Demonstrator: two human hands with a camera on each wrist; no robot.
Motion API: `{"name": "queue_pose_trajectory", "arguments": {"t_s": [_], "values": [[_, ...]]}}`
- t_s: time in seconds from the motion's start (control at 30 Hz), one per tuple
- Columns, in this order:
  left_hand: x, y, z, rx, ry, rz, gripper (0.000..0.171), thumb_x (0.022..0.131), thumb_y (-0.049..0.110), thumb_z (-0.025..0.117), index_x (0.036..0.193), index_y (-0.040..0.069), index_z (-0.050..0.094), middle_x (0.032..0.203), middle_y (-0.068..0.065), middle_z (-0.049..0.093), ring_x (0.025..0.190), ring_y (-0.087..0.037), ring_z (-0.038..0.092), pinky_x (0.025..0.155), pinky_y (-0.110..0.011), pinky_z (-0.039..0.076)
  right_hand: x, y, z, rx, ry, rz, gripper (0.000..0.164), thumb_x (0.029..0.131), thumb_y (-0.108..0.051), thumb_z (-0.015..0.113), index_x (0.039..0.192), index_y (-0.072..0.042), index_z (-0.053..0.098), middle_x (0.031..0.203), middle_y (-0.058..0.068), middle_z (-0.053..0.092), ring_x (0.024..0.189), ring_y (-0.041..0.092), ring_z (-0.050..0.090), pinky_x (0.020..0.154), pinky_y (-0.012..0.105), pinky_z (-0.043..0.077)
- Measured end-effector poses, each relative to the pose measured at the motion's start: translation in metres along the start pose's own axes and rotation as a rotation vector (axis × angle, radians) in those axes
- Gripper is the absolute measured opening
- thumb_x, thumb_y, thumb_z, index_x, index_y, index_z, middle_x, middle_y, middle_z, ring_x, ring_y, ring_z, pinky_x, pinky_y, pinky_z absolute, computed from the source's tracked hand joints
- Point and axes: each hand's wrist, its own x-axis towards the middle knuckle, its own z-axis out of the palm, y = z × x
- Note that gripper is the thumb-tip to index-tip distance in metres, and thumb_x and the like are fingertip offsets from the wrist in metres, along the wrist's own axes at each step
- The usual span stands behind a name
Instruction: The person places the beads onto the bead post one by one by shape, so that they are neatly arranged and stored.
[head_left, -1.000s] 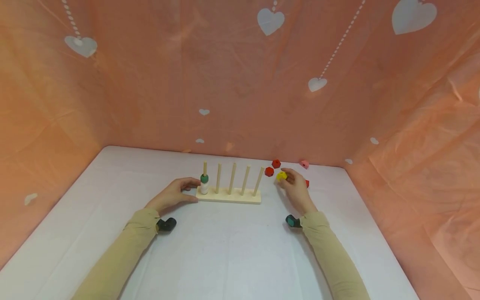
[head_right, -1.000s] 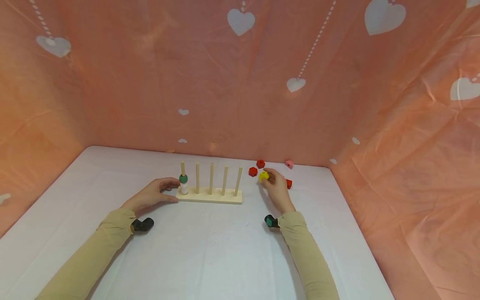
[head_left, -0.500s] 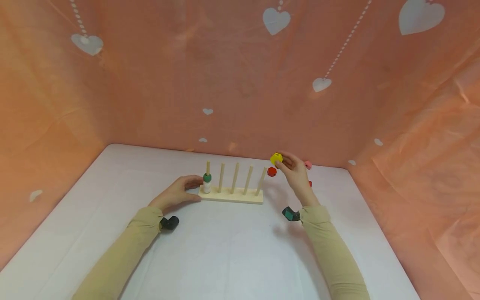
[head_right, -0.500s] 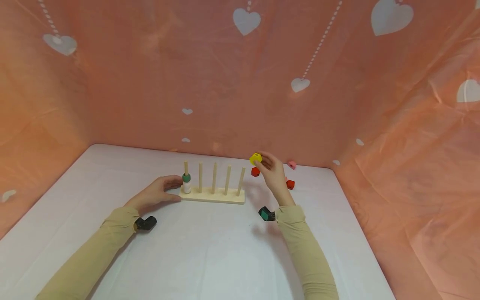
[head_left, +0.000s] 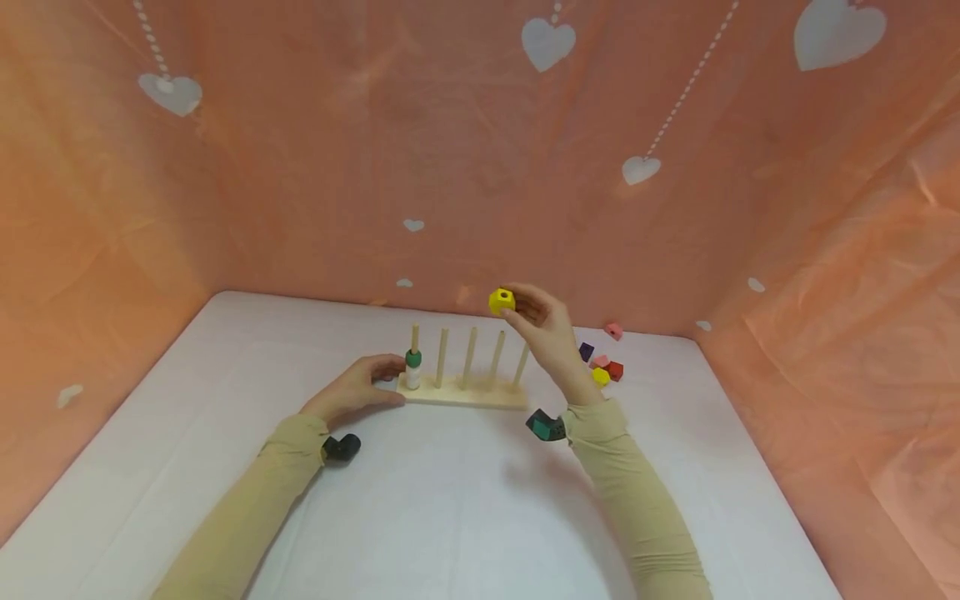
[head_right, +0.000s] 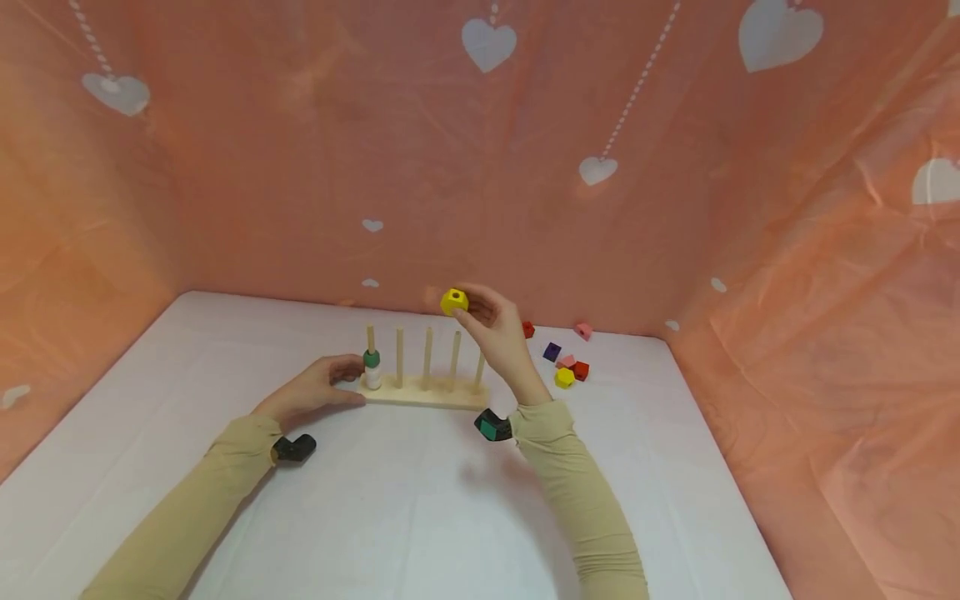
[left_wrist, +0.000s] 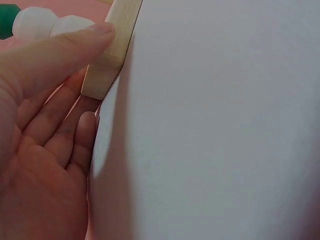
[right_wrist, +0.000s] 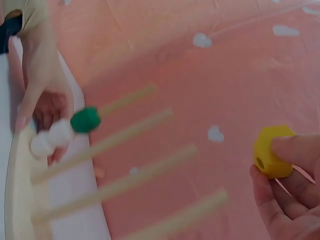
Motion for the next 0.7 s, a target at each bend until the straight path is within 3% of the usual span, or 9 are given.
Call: {"name": "queue_pose_trajectory", "arguments": {"t_s": [0.17, 0.37, 0.6, 0.7], "values": [[0.002, 0.001, 0.0, 0.002, -0.013, 0.025, 0.063, 0.078, 0.011, 0.079, 0.132, -0.004, 0.05, 0.132, -0.021, 0.052, 0.124, -0.038, 0.045, 0.107, -0.051, 0.031, 0.007, -0.007, 0.021, 0.032, -0.062, -0.024, 0.035, 0.089, 0.003, 0.063, 0.124, 0.007, 0.057, 0.117, 0.016, 0.062, 0.106, 0.029, 0.059, 0.092, 0.031, 0.05], [0.001, 0.003, -0.001, 0.033, -0.023, -0.017, 0.065, 0.079, 0.013, 0.079, 0.135, -0.002, 0.048, 0.134, -0.019, 0.051, 0.124, -0.037, 0.045, 0.107, -0.051, 0.032, 0.005, -0.027, 0.045, -0.038, -0.104, -0.017, 0.035, 0.088, 0.008, 0.062, 0.123, 0.01, 0.056, 0.117, 0.022, 0.061, 0.105, 0.031, 0.06, 0.091, 0.033, 0.05], [0.001, 0.0, -0.001, 0.007, -0.014, -0.059, 0.064, 0.077, 0.014, 0.08, 0.133, 0.003, 0.051, 0.133, -0.014, 0.053, 0.121, -0.033, 0.047, 0.106, -0.05, 0.033, 0.01, -0.001, 0.059, -0.129, -0.123, -0.05, 0.037, 0.088, 0.002, 0.065, 0.124, 0.005, 0.058, 0.117, 0.017, 0.062, 0.104, 0.027, 0.062, 0.09, 0.032, 0.051], [0.002, -0.001, 0.0, 0.008, -0.022, -0.037, 0.062, 0.078, 0.014, 0.079, 0.132, 0.002, 0.051, 0.132, -0.016, 0.053, 0.121, -0.034, 0.047, 0.105, -0.051, 0.033, 0.008, 0.003, 0.063, -0.181, -0.118, -0.079, 0.035, 0.088, 0.0, 0.066, 0.122, 0.003, 0.06, 0.114, 0.014, 0.064, 0.1, 0.023, 0.063, 0.086, 0.029, 0.053]]}}
